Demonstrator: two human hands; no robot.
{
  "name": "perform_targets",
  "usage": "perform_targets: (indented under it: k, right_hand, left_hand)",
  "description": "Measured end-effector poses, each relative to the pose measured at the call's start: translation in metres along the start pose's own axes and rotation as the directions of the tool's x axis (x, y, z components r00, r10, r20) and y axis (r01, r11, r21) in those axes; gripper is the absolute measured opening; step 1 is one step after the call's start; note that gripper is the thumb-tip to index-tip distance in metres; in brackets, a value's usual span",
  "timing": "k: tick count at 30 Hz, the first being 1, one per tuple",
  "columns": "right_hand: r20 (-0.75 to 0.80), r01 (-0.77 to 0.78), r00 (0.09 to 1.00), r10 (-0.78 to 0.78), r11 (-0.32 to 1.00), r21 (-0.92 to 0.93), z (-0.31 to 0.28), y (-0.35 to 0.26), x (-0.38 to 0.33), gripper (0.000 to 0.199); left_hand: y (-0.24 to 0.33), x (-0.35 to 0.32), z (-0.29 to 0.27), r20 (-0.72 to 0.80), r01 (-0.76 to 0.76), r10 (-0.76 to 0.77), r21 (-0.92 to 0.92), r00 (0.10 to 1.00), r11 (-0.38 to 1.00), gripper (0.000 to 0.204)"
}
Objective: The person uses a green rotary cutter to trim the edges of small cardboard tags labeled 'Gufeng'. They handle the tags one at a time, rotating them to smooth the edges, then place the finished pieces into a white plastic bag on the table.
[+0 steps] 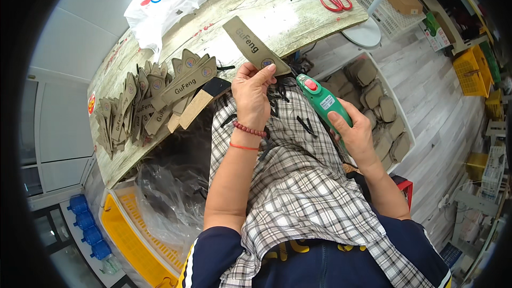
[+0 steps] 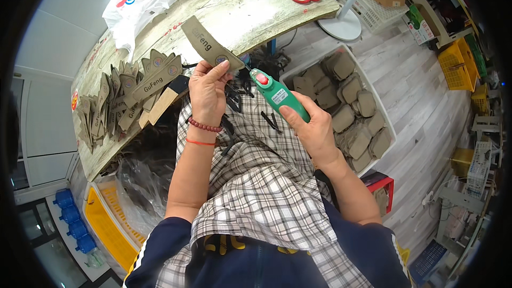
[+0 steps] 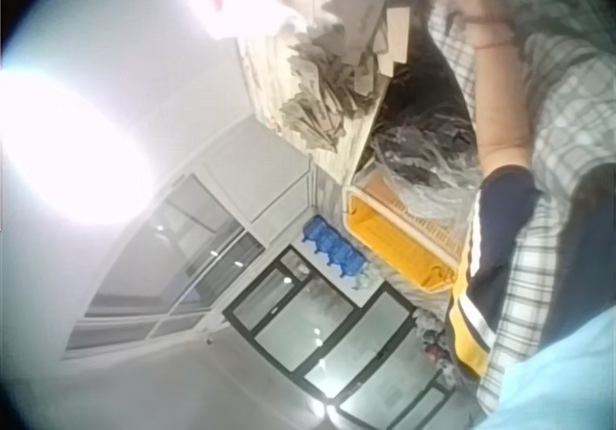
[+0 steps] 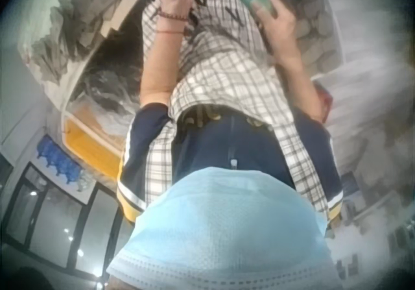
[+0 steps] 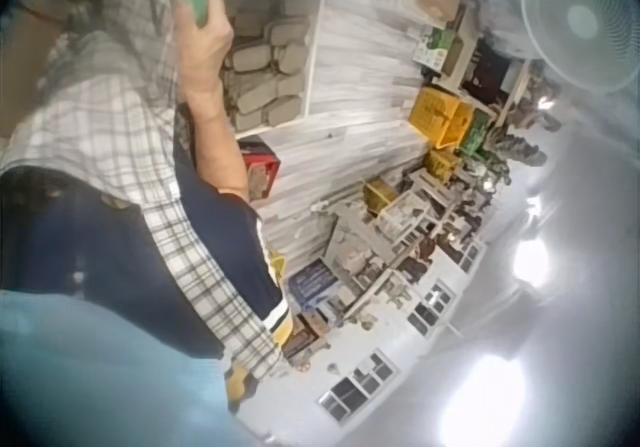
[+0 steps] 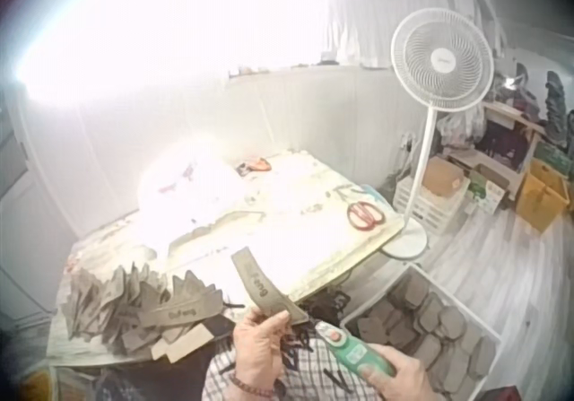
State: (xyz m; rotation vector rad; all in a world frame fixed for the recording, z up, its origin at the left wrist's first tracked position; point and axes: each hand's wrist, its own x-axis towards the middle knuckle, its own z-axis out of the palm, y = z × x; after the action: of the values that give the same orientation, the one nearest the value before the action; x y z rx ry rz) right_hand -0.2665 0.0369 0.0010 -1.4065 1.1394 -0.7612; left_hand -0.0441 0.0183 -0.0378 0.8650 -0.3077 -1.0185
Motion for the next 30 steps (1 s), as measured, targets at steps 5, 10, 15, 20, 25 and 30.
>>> perform_targets:
  k: [5,10,15,20,25,30]
  right_hand:
    - [0.027,0.02,0.999,-0.02,1.0,-0.02,-0.003,-0.005,0.002,0.043]
    - [0.034,0.043,0.999,-0.043,0.999,-0.01,-0.005,-0.001,0.004,0.044]
    - [0.032,0.081,0.996,-0.08,0.996,-0.031,-0.005,0.0,0.008,0.044]
    - [0.033,0.052,0.998,-0.053,0.998,0.023,-0.003,-0.003,0.012,0.043]
    - [0.033,0.065,0.997,-0.067,0.996,0.052,0.005,-0.001,0.02,0.043]
    - [0.022,0.067,0.997,-0.069,0.996,0.055,0.014,-0.002,0.025,0.045]
  left_hand:
    - [0.0,0.002,-0.003,0.034,-0.013,0.011,0.047,0.999,0.999,0.018]
    - [0.0,0.002,-0.005,0.081,0.018,-0.024,0.067,0.996,0.998,0.017]
    - [-0.001,-0.002,-0.003,0.121,0.071,-0.08,0.071,0.989,0.995,0.016]
    - [-0.004,-0.012,0.003,0.129,0.093,-0.106,0.104,0.986,0.99,0.016]
    - [-0.008,-0.015,-0.009,0.149,0.084,-0.103,0.134,0.983,0.987,0.015]
    - [0.003,-0.014,-0.016,-0.05,-0.015,0.014,-0.016,0.999,1.0,0.016]
